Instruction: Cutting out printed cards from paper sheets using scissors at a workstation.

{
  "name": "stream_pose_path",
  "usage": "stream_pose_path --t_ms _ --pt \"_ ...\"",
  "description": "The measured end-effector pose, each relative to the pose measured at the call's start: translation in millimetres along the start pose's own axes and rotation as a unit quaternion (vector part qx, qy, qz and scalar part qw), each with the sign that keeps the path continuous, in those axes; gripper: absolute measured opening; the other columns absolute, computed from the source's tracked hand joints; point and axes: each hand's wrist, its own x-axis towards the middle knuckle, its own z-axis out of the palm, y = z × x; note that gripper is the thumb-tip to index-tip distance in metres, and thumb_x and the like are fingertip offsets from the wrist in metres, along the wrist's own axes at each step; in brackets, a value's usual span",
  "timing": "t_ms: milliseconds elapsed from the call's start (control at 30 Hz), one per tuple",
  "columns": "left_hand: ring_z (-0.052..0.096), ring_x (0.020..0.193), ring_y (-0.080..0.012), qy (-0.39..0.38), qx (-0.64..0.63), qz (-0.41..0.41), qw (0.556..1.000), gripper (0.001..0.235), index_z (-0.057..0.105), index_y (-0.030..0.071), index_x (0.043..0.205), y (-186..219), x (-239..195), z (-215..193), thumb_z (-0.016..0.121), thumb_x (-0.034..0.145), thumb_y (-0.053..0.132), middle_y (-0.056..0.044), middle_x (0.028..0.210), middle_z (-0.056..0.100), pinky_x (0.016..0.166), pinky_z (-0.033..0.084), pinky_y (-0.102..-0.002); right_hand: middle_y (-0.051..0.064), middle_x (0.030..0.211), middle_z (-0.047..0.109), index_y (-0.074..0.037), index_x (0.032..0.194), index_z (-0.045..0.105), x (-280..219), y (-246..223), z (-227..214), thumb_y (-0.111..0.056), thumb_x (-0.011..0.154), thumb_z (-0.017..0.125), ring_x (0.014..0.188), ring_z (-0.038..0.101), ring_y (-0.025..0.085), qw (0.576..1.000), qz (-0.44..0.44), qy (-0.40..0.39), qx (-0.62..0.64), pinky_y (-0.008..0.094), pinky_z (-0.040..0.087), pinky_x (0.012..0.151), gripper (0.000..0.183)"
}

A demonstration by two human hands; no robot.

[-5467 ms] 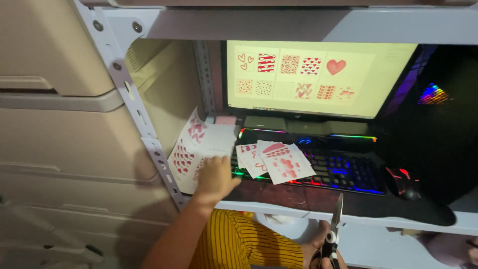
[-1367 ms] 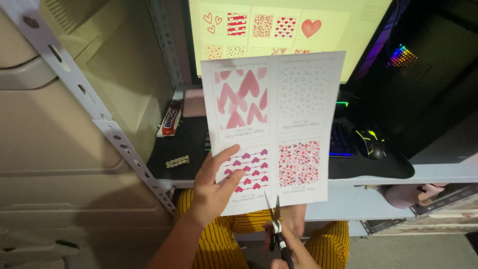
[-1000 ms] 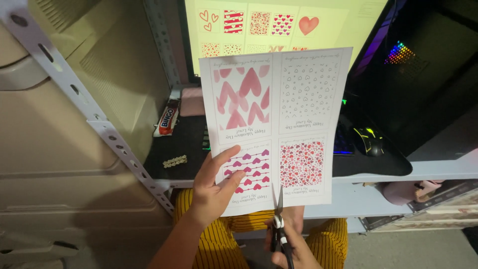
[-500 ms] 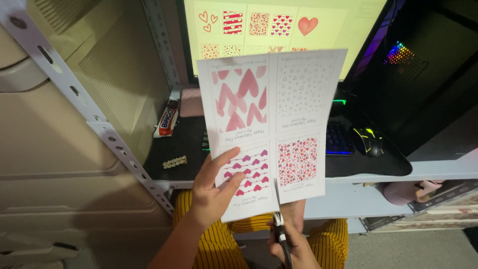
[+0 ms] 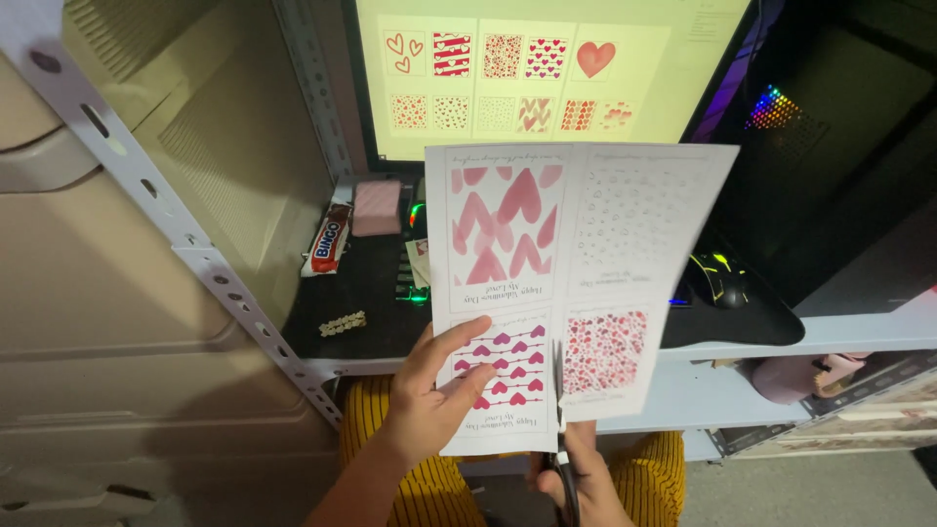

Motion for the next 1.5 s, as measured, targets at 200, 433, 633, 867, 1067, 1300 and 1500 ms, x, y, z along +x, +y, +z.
stream_pose_path --t_ms 200,433,633,867,1067,1300,1500 --pt "0.062 0.122 -0.0283 0.007 0.061 0.122 0.991 0.054 0.054 0.003 0.14 2 12 -7 0.077 0.091 -0.001 -0.017 0.129 0.063 0.111 0.057 -0.037 0.01 0.151 0.04 -0.002 0.143 0.056 3 -4 2 -0.053 0.085 0.072 0.064 0.06 0.016 0.998 -0.024 0.022 0.056 0.031 0.053 0.054 0.079" --pt "0.061 0.083 -0.0128 -0.012 0.007 -0.032 0.999 0.064 0.053 0.013 0.145 17 38 -29 0.077 0.087 0.001 -0.006 0.114 0.06 0.064 0.061 -0.021 0.014 0.163 0.036 -0.012 0.15 0.052 -16 6 -7 -0.052 0.083 0.076 0.153 0.029 0.025 0.999 0.043 -0.013 0.007 0.047 0.02 0.121 0.082" --pt "0.063 0.131 -0.0271 -0.068 0.087 -0.017 0.994 0.057 0.054 0.008 0.142 25 35 -25 0.072 0.088 0.003 -0.014 0.14 0.065 0.112 0.052 -0.039 0.018 0.122 0.071 -0.012 0.157 0.036 -16 16 -10 -0.047 0.078 0.085 0.098 0.077 0.027 0.987 0.093 -0.027 0.127 0.035 0.061 0.087 0.099" --pt "0.066 0.108 -0.0176 -0.042 0.011 -0.093 0.995 0.054 0.056 0.014 0.141 28 35 -28 0.07 0.09 0.005 -0.008 0.131 0.066 0.084 0.062 -0.029 0.012 0.138 0.064 -0.01 0.156 0.026 -13 13 -13 -0.057 0.081 0.074 0.12 0.064 0.023 0.998 0.02 0.005 0.052 0.033 0.04 0.106 0.1" --pt "0.068 0.098 -0.0159 -0.052 0.026 -0.148 0.987 0.061 0.053 0.018 0.146 32 37 -28 0.07 0.089 0.004 -0.007 0.128 0.066 0.075 0.062 -0.027 0.004 0.095 0.058 -0.003 0.15 0.051 -36 149 -48 -0.026 0.089 0.073 0.087 0.053 0.012 0.999 0.033 -0.001 0.004 0.026 0.028 0.084 0.069" --pt "0.061 0.128 -0.0189 -0.09 0.022 -0.12 0.989 0.061 0.049 0.018 0.148 31 28 -23 0.068 0.092 0.005 -0.007 0.15 0.057 0.093 0.059 -0.028 0.02 0.139 0.073 -0.001 0.143 0.06 -9 6 -1 -0.02 0.076 0.083 0.126 0.072 0.033 0.974 0.116 0.089 0.172 0.048 0.062 0.102 0.073" --pt "0.062 0.126 -0.0195 -0.081 0.039 -0.112 0.99 0.061 0.05 0.018 0.148 26 29 -22 0.069 0.091 0.006 -0.007 0.147 0.06 0.097 0.057 -0.031 0.018 0.145 0.066 0.001 0.139 0.063 -5 -32 18 -0.016 0.08 0.078 0.125 0.071 0.033 0.968 0.109 0.101 0.203 0.046 0.064 0.096 0.063"
